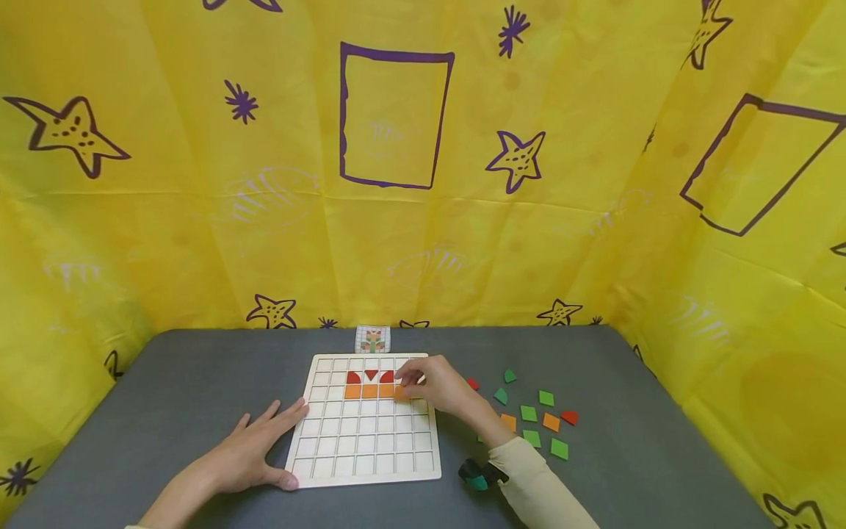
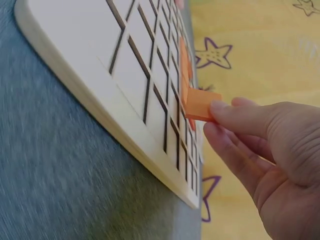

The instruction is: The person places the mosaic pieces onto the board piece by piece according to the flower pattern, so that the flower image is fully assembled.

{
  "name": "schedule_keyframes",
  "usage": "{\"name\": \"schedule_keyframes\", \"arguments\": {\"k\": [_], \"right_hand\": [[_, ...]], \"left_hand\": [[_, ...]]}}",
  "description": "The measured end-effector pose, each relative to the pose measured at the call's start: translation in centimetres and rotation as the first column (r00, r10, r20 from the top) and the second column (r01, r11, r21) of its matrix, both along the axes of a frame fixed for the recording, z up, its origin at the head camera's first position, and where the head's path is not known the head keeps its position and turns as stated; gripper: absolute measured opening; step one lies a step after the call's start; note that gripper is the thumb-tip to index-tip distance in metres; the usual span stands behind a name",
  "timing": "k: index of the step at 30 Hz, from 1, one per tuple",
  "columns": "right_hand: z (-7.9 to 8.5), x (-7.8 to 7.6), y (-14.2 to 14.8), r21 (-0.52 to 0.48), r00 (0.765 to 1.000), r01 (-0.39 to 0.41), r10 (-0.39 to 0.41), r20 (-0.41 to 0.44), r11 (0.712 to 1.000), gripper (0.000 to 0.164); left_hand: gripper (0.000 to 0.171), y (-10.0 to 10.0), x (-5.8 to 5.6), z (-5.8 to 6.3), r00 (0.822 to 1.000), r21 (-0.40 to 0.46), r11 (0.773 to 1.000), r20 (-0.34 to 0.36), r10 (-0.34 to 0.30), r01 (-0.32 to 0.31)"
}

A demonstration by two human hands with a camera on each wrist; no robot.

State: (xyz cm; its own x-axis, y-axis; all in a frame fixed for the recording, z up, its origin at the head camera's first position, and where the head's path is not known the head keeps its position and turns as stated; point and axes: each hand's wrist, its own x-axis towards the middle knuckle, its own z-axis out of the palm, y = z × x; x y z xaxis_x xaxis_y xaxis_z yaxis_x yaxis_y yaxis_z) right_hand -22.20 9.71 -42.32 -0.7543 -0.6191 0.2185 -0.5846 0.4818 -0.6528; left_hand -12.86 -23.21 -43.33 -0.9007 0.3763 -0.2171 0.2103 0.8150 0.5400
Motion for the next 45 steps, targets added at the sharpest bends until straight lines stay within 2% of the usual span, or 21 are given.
{"name": "schedule_keyframes", "arguments": {"k": [5, 17, 24, 38, 45], "right_hand": [[-0.4, 0.1, -1.1, 0.027, 1.000, -0.019, 0.019, 0.007, 0.999, 0.019], [-0.4, 0.3, -3.9, 0.002, 0.999, -0.049, 0.049, 0.022, 0.999, 0.018], [-0.5, 0.4, -5.3, 0.023, 0.998, -0.013, 0.012, 0.066, 1.000, 0.016], [-0.9, 0.9, -5.8, 0.026, 0.996, 0.049, -0.050, 0.070, 0.998, 0.013], [-1.3, 1.0, -5.6, 0.019, 0.996, 0.051, -0.052, 0.069, 0.999, 0.012]], "left_hand": [[0.112, 0.0, 0.0, -0.1, 1.000, -0.003, 1.000, 0.004, 0.003, -0.003], [0.111, -0.1, 0.1, -0.2, 1.000, 0.017, 1.000, -0.010, 0.000, 0.000], [0.112, 0.0, 0.0, -0.2, 1.000, 0.016, 1.000, 0.008, 0.004, -0.004], [0.111, -0.3, 0.0, -0.3, 1.000, 0.017, 1.000, -0.018, -0.014, 0.015], [0.111, -0.2, 0.0, -0.5, 1.000, 0.032, 0.999, -0.025, -0.018, 0.019]]}}
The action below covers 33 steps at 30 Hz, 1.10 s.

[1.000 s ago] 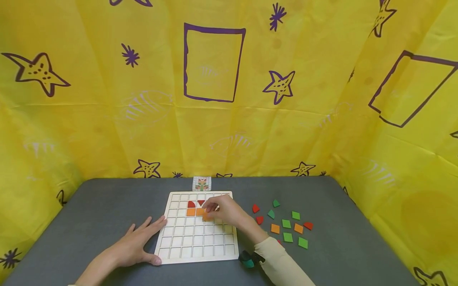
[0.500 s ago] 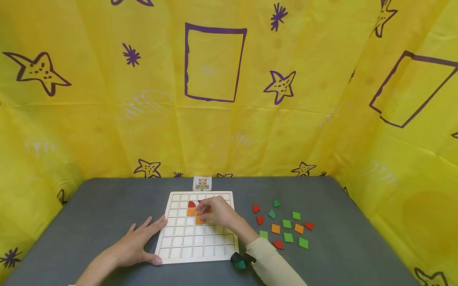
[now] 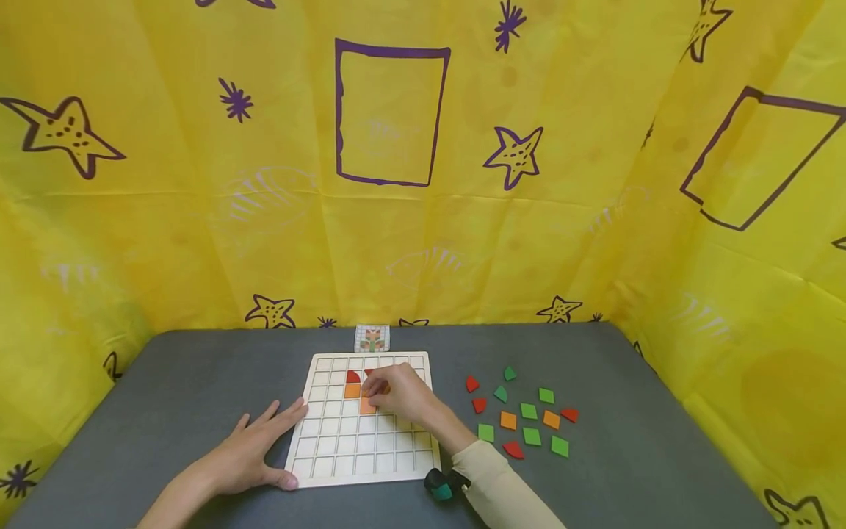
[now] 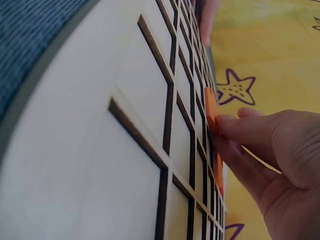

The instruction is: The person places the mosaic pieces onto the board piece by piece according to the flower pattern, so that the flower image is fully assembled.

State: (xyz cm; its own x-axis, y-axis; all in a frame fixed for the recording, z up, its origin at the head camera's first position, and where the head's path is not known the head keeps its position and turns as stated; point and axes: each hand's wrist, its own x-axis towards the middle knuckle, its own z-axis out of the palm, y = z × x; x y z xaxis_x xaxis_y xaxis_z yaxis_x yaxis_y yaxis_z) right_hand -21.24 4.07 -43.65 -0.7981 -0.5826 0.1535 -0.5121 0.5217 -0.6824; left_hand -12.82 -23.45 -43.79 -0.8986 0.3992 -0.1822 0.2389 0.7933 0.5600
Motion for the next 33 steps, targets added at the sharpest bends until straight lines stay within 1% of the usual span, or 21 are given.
{"name": "schedule_keyframes", "arguments": {"k": [8, 15, 19, 24, 29, 33], "right_hand": [[-0.2, -0.1, 0.0, 0.012, 0.999, -0.024, 0.025, -0.033, 1.000, 0.014], [-0.1, 0.0, 0.0, 0.027, 0.998, -0.025, 0.026, -0.048, 0.999, 0.014], [0.1, 0.0, 0.4, 0.010, 0.998, -0.020, 0.020, -0.063, 1.000, 0.014], [0.9, -0.5, 1.7, -0.019, 0.997, -0.002, 0.000, -0.075, 1.000, 0.014], [1.4, -1.1, 4.1, -0.047, 0.995, 0.015, -0.020, -0.099, 0.999, 0.015], [1.7, -1.6, 6.1, -0.028, 0.989, 0.049, -0.052, -0.136, 0.998, 0.014]], "left_hand": [[0.111, 0.1, -0.1, 0.0, 1.000, -0.008, 1.000, 0.006, 0.006, -0.006], [0.111, 0.1, -0.1, 0.1, 1.000, -0.010, 1.000, 0.011, 0.014, -0.014], [0.111, 0.1, 0.0, 0.2, 1.000, 0.001, 1.000, 0.018, 0.017, -0.017], [0.111, 0.2, 0.1, 0.2, 0.999, 0.002, 1.000, 0.026, 0.022, -0.022], [0.111, 0.1, 0.0, 0.2, 0.999, 0.003, 1.000, 0.026, 0.019, -0.019], [0.111, 0.1, 0.1, 0.2, 1.000, 0.010, 1.000, 0.011, 0.008, -0.009]]}}
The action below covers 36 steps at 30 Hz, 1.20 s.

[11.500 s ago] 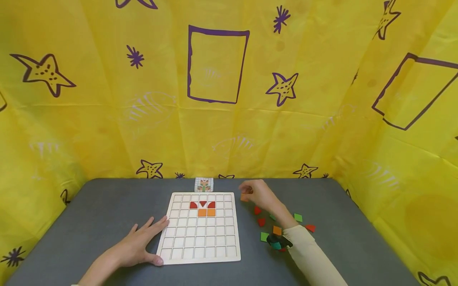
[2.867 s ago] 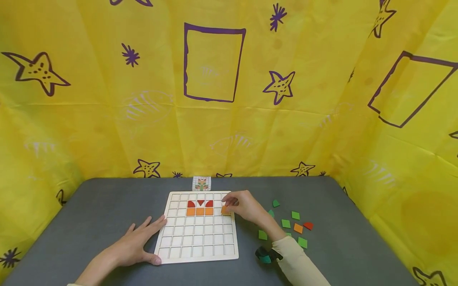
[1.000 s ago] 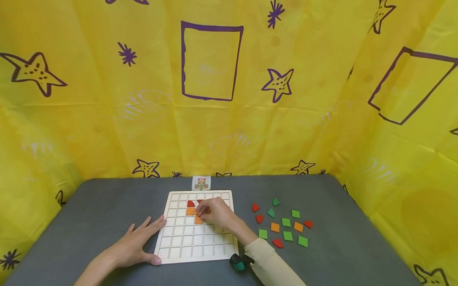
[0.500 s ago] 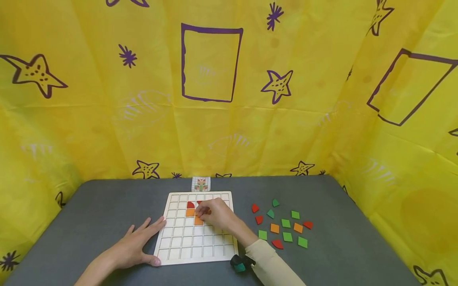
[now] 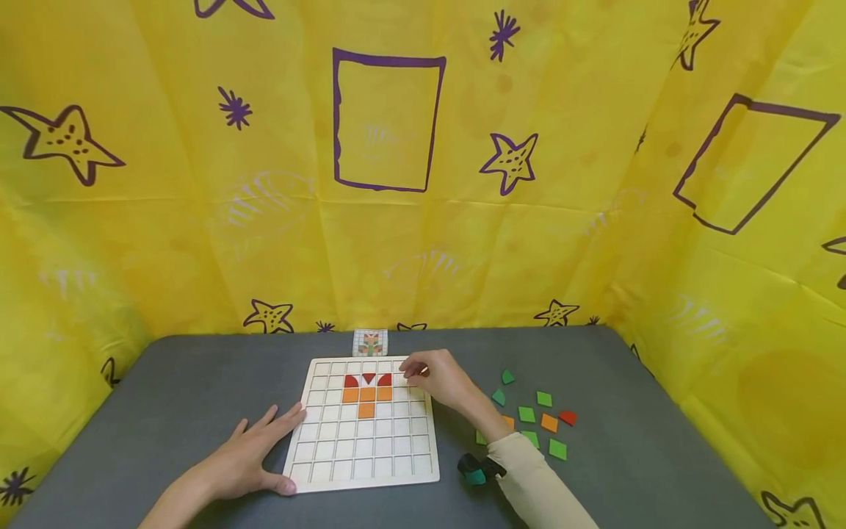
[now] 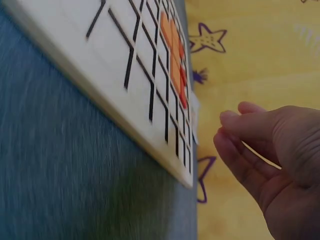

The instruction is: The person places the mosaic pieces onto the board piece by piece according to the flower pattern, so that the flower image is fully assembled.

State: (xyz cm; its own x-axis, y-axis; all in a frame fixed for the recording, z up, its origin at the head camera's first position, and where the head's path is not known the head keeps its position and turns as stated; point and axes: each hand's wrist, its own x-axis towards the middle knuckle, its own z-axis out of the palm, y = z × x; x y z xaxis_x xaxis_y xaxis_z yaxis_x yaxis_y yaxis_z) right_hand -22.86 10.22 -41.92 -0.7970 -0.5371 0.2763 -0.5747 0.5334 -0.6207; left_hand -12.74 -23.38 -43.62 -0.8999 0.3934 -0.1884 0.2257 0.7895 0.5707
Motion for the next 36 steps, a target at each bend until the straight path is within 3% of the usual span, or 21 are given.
{"name": "schedule_keyframes", "arguments": {"k": [10, 20, 30, 36], "right_hand": [[1.0, -0.4, 5.4, 0.047, 0.999, 0.037, -0.036, -0.022, 0.998, 0.016], [0.3, 0.0, 11.0, 0.101, 0.997, 0.078, -0.078, -0.002, 0.992, 0.019], [0.0, 0.9, 14.9, 0.225, 0.995, 0.030, -0.051, 0.088, 0.974, 0.028], [-0.3, 1.1, 15.8, 0.243, 0.992, -0.024, -0.008, 0.130, 0.970, 0.029]], "left_hand": [[0.111, -0.1, 0.0, 0.0, 1.000, -0.009, 1.000, -0.004, 0.003, -0.003], [0.111, 0.0, 0.2, -0.1, 1.000, -0.006, 1.000, -0.010, 0.000, 0.000], [0.111, 0.0, 0.0, -0.2, 1.000, -0.015, 1.000, -0.012, 0.003, -0.004], [0.112, 0.1, 0.0, -0.1, 1.000, -0.021, 1.000, -0.003, 0.010, -0.010]]}}
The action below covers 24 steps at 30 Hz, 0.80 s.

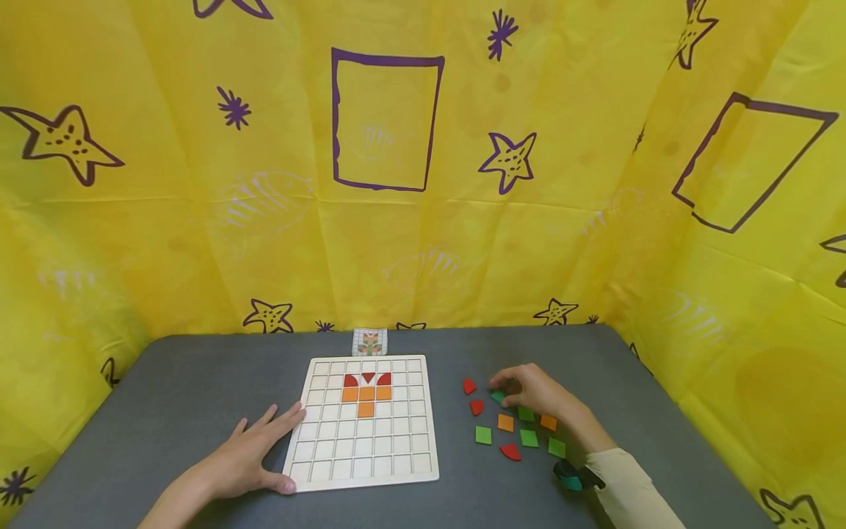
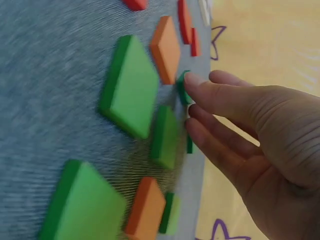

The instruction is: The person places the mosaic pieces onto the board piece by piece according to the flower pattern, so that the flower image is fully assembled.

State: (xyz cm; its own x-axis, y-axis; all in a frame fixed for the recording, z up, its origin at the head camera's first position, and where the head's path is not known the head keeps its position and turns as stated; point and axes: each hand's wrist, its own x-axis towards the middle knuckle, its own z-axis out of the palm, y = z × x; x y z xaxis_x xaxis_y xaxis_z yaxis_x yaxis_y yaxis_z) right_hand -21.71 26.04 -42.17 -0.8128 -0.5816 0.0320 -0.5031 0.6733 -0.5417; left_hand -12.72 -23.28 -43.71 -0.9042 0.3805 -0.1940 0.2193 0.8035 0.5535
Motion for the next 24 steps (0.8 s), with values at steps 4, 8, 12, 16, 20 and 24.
{"name": "schedule_keyframes", "arguments": {"k": [4, 8, 12, 16, 20, 24], "right_hand": [[-0.37, 0.09, 0.18, -0.029, 0.999, 0.002, -0.001, 0.032, 1.000, 0.028], [-0.59, 0.08, 0.17, -0.047, 0.999, 0.019, -0.017, 0.034, 0.999, 0.028], [-0.63, 0.10, 0.15, -0.045, 1.000, 0.023, -0.022, 0.009, 0.999, 0.028], [-0.65, 0.18, 0.27, -0.035, 0.999, 0.021, -0.022, -0.025, 0.999, 0.029], [-0.63, 0.28, 0.38, -0.039, 0.999, 0.039, -0.040, -0.035, 0.998, 0.027], [-0.71, 0.26, 0.44, -0.061, 0.998, 0.045, -0.047, -0.031, 0.997, 0.025]], "left_hand": [[0.112, 0.04, 0.00, 0.04, 1.000, 0.000, 1.000, 0.005, 0.005, -0.005], [0.112, 0.05, -0.03, 0.04, 1.000, 0.003, 1.000, 0.008, 0.007, -0.007], [0.111, 0.06, 0.04, 0.05, 1.000, 0.010, 1.000, 0.007, 0.007, -0.007], [0.111, 0.06, 0.08, 0.07, 1.000, 0.013, 1.000, 0.003, 0.006, -0.006], [0.111, 0.08, 0.07, 0.11, 1.000, 0.011, 1.000, 0.005, 0.007, -0.007], [0.111, 0.08, 0.05, 0.10, 1.000, 0.008, 1.000, 0.009, 0.009, -0.009]]}}
